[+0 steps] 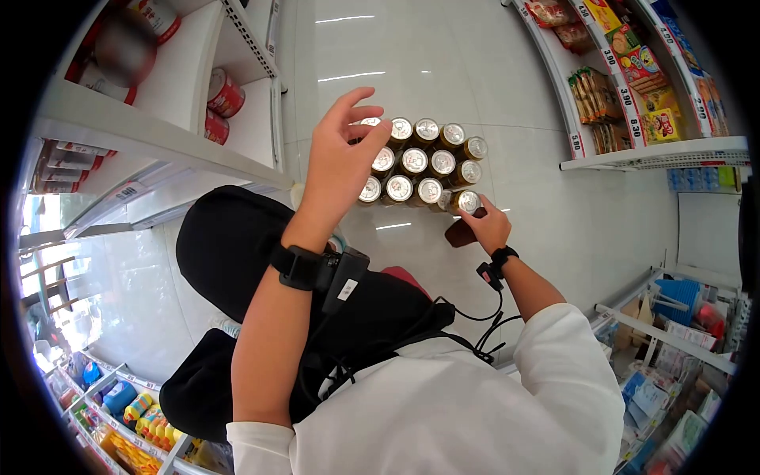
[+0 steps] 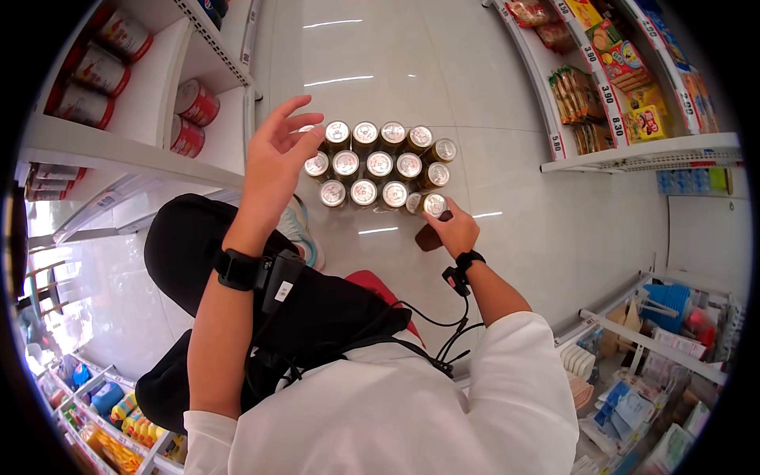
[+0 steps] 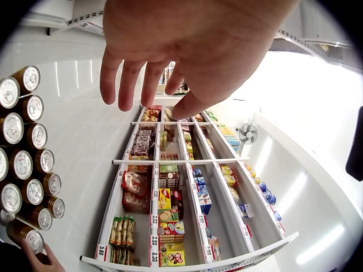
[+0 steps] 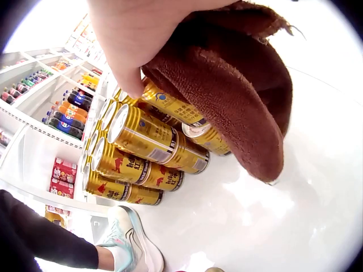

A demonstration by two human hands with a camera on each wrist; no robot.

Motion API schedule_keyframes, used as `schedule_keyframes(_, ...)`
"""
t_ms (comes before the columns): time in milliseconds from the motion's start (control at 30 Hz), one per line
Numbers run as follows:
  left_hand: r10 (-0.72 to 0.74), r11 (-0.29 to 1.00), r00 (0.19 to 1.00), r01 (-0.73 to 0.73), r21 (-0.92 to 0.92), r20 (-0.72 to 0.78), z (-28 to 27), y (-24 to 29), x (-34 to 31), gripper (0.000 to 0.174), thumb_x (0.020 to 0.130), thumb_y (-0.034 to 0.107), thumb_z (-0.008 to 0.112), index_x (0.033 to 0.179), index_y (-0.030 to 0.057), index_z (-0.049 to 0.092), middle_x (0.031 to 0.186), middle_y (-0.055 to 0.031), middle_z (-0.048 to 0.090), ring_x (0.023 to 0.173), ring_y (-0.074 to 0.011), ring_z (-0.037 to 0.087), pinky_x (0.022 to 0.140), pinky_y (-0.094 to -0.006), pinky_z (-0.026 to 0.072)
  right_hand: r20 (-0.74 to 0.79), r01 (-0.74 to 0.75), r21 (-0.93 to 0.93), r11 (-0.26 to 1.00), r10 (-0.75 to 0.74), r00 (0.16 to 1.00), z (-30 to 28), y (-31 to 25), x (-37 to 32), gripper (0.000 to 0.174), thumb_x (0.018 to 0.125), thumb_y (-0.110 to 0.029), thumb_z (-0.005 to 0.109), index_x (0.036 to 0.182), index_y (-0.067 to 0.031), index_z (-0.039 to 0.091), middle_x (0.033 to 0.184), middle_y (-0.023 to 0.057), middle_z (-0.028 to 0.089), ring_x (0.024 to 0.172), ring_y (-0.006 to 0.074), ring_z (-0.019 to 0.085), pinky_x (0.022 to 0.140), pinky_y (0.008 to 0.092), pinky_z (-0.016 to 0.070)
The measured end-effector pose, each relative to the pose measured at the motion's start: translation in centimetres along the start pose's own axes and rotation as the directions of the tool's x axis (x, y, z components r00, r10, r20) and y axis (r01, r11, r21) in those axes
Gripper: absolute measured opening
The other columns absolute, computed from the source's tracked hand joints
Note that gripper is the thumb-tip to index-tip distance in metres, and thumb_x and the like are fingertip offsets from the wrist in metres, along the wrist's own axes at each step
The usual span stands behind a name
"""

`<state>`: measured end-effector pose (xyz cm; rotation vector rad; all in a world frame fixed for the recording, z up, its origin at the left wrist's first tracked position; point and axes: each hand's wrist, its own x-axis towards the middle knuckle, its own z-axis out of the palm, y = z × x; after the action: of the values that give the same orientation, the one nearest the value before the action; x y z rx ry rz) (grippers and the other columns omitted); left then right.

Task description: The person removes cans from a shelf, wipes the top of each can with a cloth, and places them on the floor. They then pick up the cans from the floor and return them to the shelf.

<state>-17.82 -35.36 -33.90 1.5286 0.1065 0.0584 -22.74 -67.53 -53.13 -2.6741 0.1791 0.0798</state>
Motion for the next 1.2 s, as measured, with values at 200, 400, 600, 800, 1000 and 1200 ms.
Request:
schedule_keyframes(200, -0.029, 1.000, 1.000, 0.029, 0.006, -0.011, -0.1, -0.1, 0.1, 0.047, 0.091, 0.017, 0.070, 0.133, 0.0027, 0.056, 0.117, -0.0141, 0.065, 0.100, -0.0174, 0.063, 0.084, -0.0320, 0.0526, -0.001, -0.007, 0.036, 0.999, 0.007, 1.000, 2.1, 0.1, 0.8, 0.056, 0.076, -0.054, 0.078, 0.119, -0.0190, 0.069, 0.080, 0.0056, 0.074, 0.075, 0.0279, 0.071, 0.066, 0.0400, 0.0547)
schedule_keyframes(400, -0.044, 0.999, 0.999, 0.044, -0.006, -0.015, 0.2, 0.1, 0.1, 0.044, 0.092, 0.015, 0.068, 0.133, 0.0021, 0.057, 0.116, -0.0138, 0.066, 0.099, -0.0170, 0.063, 0.082, -0.0313, 0.0524, 0.003, -0.012, 0.026, 1.000, 0.012, 1.000, 2.4, -0.9, 1.0, 0.058, 0.076, -0.054, 0.078, 0.121, -0.0186, 0.068, 0.081, 0.0061, 0.074, 0.077, 0.0276, 0.071, 0.067, 0.0397, 0.0548)
schedule_keyframes(600, -0.052, 0.999, 0.998, 0.051, -0.016, -0.021, 0.2, 0.0, 0.2, 0.043, 0.093, 0.014, 0.068, 0.132, 0.0017, 0.057, 0.115, -0.0131, 0.066, 0.097, -0.0159, 0.063, 0.082, -0.0301, 0.0523, 0.043, -0.043, 0.047, 0.998, 0.041, 0.998, 2.0, -1.5, 1.3, 0.062, 0.078, -0.051, 0.079, 0.126, -0.0135, 0.067, 0.087, 0.0100, 0.075, 0.081, 0.0290, 0.072, 0.072, 0.0394, 0.0555)
schedule_keyframes(800, -0.055, 0.998, 0.998, 0.055, 0.032, -0.004, 0.0, 0.0, 0.1, 0.043, 0.096, 0.018, 0.065, 0.136, 0.0044, 0.055, 0.120, -0.0121, 0.066, 0.099, -0.0151, 0.064, 0.084, -0.0283, 0.0520, 0.063, -0.120, 0.158, 0.980, 0.112, 0.992, 3.2, -0.6, 0.9, 0.070, 0.077, -0.053, 0.079, 0.133, -0.0152, 0.061, 0.096, 0.0116, 0.075, 0.091, 0.0306, 0.071, 0.078, 0.0413, 0.0550)
schedule_keyframes(1000, -0.070, 0.997, 0.997, 0.071, 0.035, -0.044, -0.2, -0.7, 0.4, 0.042, 0.095, 0.013, 0.065, 0.135, 0.0043, 0.055, 0.117, -0.0110, 0.066, 0.098, -0.0150, 0.066, 0.081, -0.0286, 0.0532, 0.002, -0.052, 0.196, 0.979, 0.052, 0.999, 3.0, 0.9, 0.3, 0.084, 0.073, -0.049, 0.083, 0.140, -0.0088, 0.052, 0.091, 0.0153, 0.074, 0.087, 0.0340, 0.071, 0.078, 0.0435, 0.0547)
schedule_keyframes(1200, 0.110, 0.990, 0.985, -0.120, -0.070, -0.133, -0.5, -0.1, 0.4, 0.029, 0.095, 0.014, 0.064, 0.123, 0.0071, 0.059, 0.098, -0.0022, 0.061, 0.080, -0.0102, 0.056, 0.071, -0.0274, 0.0487, -0.146, 0.131, 0.533, 0.836, -0.062, 0.987, -3.2, -3.7, 0.6, 0.026, 0.081, -0.015, 0.077, 0.102, -0.0016, 0.070, 0.077, 0.0049, 0.063, 0.071, 0.0141, 0.058, 0.067, 0.0310, 0.0492)
